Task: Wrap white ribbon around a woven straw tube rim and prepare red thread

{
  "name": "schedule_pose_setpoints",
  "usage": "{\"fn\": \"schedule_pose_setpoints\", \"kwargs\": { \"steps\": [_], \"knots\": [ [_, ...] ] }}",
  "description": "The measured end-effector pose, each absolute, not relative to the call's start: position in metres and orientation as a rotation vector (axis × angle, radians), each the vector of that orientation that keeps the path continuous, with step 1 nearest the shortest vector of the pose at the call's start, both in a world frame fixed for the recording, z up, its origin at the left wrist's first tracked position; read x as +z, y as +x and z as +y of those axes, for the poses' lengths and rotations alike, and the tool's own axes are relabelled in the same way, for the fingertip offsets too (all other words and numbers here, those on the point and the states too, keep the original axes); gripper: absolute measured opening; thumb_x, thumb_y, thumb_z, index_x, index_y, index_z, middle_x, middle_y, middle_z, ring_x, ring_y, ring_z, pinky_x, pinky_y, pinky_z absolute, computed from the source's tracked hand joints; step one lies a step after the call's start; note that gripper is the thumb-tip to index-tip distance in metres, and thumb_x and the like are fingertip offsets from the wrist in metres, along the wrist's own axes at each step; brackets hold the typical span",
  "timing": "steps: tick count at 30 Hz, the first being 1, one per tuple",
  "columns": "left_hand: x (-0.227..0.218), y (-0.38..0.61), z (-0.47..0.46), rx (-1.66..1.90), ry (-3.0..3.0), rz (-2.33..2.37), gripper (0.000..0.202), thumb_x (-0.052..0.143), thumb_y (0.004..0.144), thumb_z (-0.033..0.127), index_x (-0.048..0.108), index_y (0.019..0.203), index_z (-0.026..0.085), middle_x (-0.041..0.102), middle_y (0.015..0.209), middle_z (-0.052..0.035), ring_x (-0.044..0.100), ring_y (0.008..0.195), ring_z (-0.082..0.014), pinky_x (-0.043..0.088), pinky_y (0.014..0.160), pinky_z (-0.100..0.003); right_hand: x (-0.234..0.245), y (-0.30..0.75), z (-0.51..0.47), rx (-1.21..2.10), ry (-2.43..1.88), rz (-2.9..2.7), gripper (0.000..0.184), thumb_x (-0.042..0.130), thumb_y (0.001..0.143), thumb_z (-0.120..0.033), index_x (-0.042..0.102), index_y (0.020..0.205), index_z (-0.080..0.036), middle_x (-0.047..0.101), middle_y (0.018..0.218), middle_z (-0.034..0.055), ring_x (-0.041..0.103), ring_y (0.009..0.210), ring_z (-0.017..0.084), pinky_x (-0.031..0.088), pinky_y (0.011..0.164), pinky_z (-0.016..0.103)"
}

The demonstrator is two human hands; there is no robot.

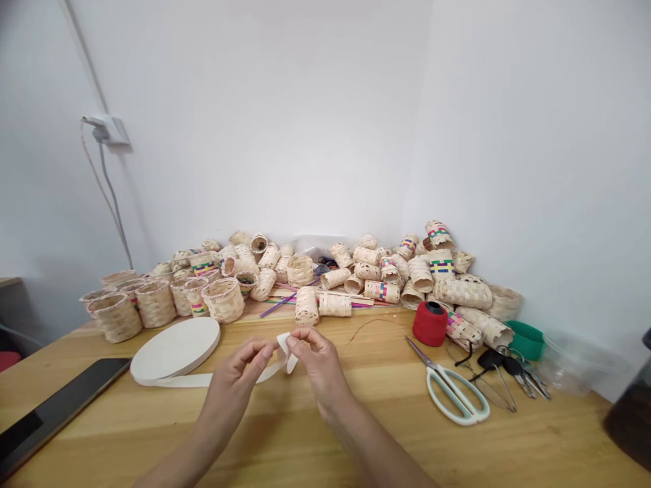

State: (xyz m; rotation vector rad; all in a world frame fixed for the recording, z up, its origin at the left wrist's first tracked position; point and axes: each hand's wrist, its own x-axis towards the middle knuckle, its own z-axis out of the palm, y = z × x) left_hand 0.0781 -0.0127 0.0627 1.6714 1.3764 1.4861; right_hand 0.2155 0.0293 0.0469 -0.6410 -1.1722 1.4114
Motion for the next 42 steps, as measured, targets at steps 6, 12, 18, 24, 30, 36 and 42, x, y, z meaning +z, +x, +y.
{"fn": "schedule_pose_setpoints", "kwargs": {
  "steps": [6,12,18,24,30,36,42],
  "knots": [
    [0.059,0.080,-0.014,1.447,1.710,1.333,0.022,0.060,0.079,0.040,0.069,0.080,0.020,0.064,0.079,-0.0023,0.054,0.076,-0.0191,0.040,0.070,-0.027,0.048,0.209,0.025,1.412,-0.642,-1.168,0.025,0.079,0.061,-0.039,0.067,0.068,-0.019,0.058,0.093,0.0020,0.051,0.088,0.018,0.037,0.079,0.026],
    [0.062,0.077,-0.015,1.525,1.699,1.302,0.020,0.060,0.079,0.035,0.065,0.069,0.019,0.061,0.074,-0.0017,0.056,0.074,-0.0178,0.041,0.070,-0.027,0.047,0.207,0.023,1.462,-0.628,-1.137,0.025,0.079,0.061,-0.039,0.068,0.068,-0.019,0.058,0.095,0.0025,0.051,0.085,0.018,0.038,0.080,0.028],
    [0.064,0.072,-0.013,1.647,1.783,1.387,0.018,0.058,0.080,0.034,0.064,0.071,0.020,0.060,0.081,-0.0036,0.057,0.083,-0.0206,0.042,0.077,-0.031,0.047,0.208,0.019,1.496,-0.613,-1.118,0.022,0.079,0.063,-0.037,0.067,0.068,-0.018,0.056,0.100,0.0022,0.050,0.089,0.017,0.037,0.077,0.025],
    [0.061,0.069,-0.012,1.568,1.893,1.270,0.030,0.063,0.080,0.033,0.064,0.108,0.024,0.066,0.113,-0.0058,0.057,0.108,-0.0232,0.040,0.095,-0.037,0.050,0.207,0.016,1.520,-0.589,-1.112,0.021,0.077,0.066,-0.036,0.068,0.072,-0.019,0.060,0.092,0.0016,0.051,0.082,0.016,0.038,0.077,0.026],
    [0.059,0.071,-0.013,1.567,1.811,1.291,0.022,0.066,0.077,0.032,0.072,0.096,0.026,0.072,0.100,-0.0040,0.062,0.096,-0.0243,0.044,0.091,-0.038,0.051,0.207,0.015,1.550,-0.581,-1.109,0.018,0.077,0.066,-0.035,0.070,0.072,-0.020,0.061,0.090,0.0017,0.053,0.084,0.016,0.039,0.080,0.026],
    [0.056,0.072,-0.011,1.538,1.566,1.200,0.021,0.067,0.074,0.036,0.073,0.090,0.023,0.073,0.095,-0.0037,0.064,0.093,-0.0231,0.048,0.084,-0.032,0.048,0.206,0.015,1.545,-0.599,-1.140,0.022,0.075,0.068,-0.041,0.070,0.075,-0.021,0.063,0.092,0.0027,0.055,0.088,0.018,0.040,0.083,0.029],
    [0.055,0.066,-0.004,1.525,1.525,1.186,0.019,0.068,0.072,0.038,0.074,0.077,0.020,0.073,0.085,-0.0044,0.064,0.084,-0.0225,0.048,0.078,-0.030,0.055,0.215,0.021,1.366,-0.671,-1.358,0.021,0.069,0.074,-0.041,0.069,0.070,-0.020,0.063,0.094,0.0034,0.056,0.086,0.019,0.040,0.081,0.031]
  ]
}}
